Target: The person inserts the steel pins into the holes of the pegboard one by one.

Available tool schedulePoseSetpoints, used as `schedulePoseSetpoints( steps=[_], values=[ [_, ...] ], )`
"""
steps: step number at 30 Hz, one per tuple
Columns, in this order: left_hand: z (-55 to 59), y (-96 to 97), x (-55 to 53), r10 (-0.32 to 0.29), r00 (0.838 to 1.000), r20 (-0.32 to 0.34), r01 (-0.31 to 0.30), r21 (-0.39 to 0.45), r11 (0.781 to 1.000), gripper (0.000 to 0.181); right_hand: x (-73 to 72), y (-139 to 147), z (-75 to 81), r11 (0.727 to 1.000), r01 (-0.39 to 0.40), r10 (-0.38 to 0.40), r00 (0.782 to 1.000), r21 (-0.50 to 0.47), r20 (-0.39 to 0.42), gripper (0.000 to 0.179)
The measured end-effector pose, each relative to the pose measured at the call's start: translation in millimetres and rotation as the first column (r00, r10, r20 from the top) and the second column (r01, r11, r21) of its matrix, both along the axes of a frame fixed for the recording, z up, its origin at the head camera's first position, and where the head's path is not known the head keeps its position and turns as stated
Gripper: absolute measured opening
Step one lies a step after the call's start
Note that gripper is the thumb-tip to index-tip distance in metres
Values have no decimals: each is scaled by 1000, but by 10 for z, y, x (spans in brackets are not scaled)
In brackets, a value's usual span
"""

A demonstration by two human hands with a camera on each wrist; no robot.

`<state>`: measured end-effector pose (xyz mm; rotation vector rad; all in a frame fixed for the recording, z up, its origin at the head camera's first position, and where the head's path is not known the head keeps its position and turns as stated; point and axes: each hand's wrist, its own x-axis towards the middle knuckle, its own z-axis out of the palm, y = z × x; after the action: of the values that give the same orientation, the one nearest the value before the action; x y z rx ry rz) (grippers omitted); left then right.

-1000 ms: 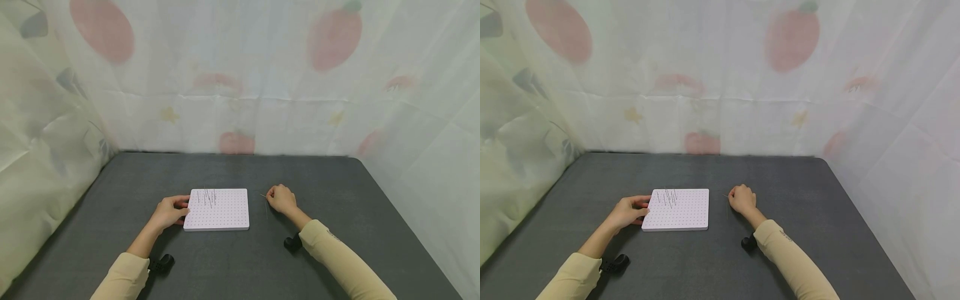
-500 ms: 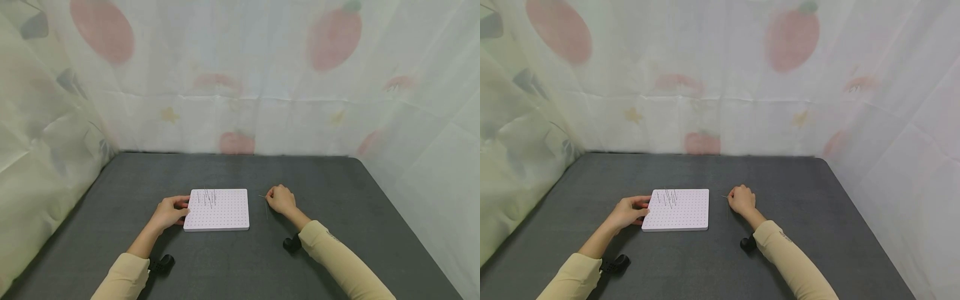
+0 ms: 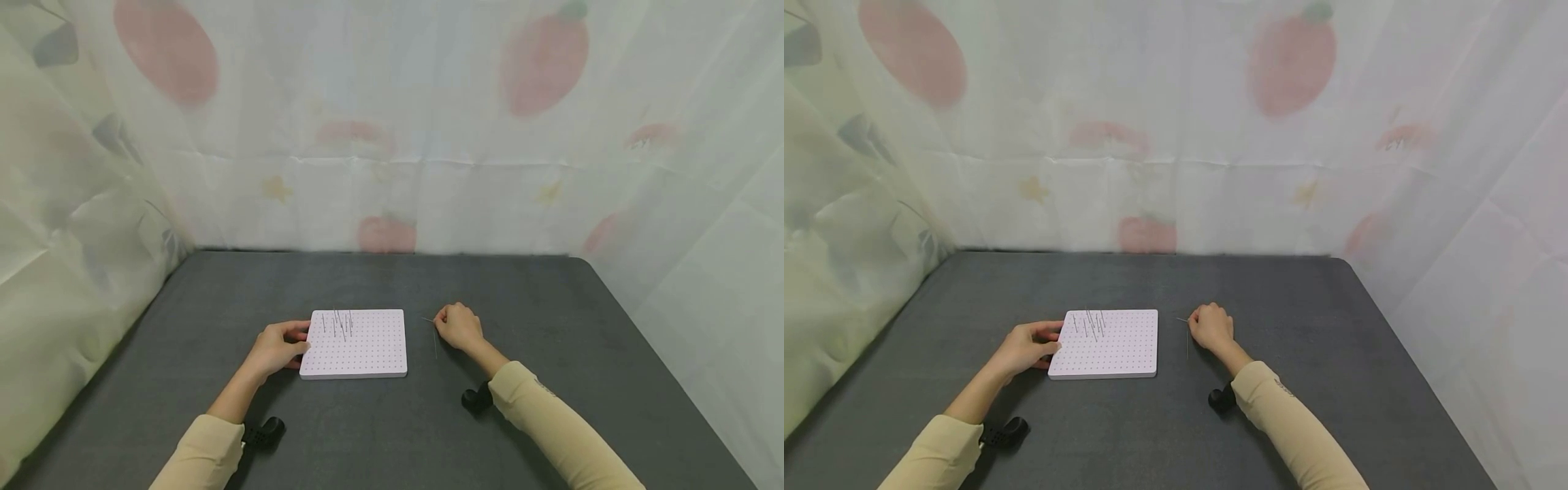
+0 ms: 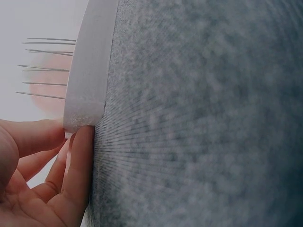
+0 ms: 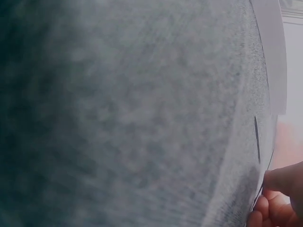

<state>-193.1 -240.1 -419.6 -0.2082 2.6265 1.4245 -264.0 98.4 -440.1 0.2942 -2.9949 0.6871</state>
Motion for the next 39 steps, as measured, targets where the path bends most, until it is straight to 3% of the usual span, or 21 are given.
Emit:
schedulePoseSetpoints(
  steps=[19,27,39],
  values=[
    [-16,-4,-17,7,1000,-10,-7,-12,1000,49,-23,-172,111,989,-32,34,999,-142,15,15],
    [-7,-1,-2,3,1000,-2,-3,-11,1000,49,-20,-300,151,971,-86,90,996,-225,9,13],
    [1,-10,-9,1,1000,-13,-1,-18,1000,50,-4,-538,220,952,-176,182,983,-250,1,12]
  ],
)
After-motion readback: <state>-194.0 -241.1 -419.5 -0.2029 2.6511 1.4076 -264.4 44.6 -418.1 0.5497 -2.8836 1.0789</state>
